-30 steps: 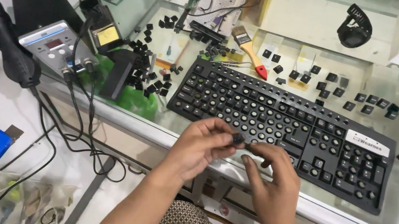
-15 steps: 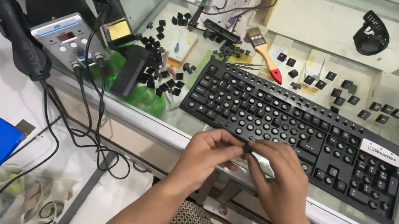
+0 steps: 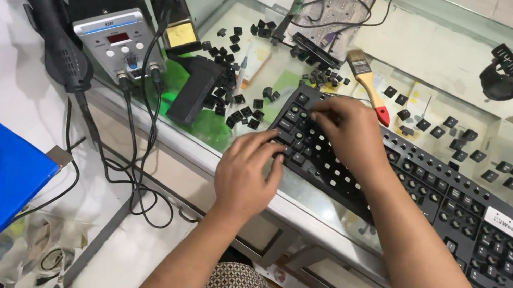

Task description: Assembling a computer keyboard by manually installing individual keycaps onto the switches and frame.

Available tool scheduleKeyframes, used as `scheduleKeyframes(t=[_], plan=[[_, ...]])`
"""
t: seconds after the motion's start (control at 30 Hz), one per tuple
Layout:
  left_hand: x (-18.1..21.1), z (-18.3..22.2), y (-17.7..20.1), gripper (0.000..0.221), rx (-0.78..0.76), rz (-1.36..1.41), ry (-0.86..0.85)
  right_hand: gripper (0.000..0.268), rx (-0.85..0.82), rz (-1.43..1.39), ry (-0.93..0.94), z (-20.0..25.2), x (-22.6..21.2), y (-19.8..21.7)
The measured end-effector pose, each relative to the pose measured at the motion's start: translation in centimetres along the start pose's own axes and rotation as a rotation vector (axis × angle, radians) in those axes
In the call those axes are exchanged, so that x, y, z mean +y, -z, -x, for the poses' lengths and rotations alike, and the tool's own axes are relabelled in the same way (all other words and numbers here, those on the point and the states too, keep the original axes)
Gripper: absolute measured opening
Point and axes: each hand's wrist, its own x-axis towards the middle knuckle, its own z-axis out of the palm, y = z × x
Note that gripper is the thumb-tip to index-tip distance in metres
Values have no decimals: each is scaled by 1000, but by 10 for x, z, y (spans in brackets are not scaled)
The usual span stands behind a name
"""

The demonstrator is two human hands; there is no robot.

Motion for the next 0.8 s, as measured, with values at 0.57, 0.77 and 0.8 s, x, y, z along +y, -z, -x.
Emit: scheduleKeyframes(t=[0.57, 0.77, 0.8], plan=[[2, -4, 7, 15, -4, 26, 19, 8, 62, 117, 227, -1, 27, -29], [5, -7, 15, 16, -38, 43, 24, 4, 8, 193, 277, -2, 26, -27], [5, -7, 14, 16, -50, 48, 29, 3, -1, 196, 277, -2, 25, -26]])
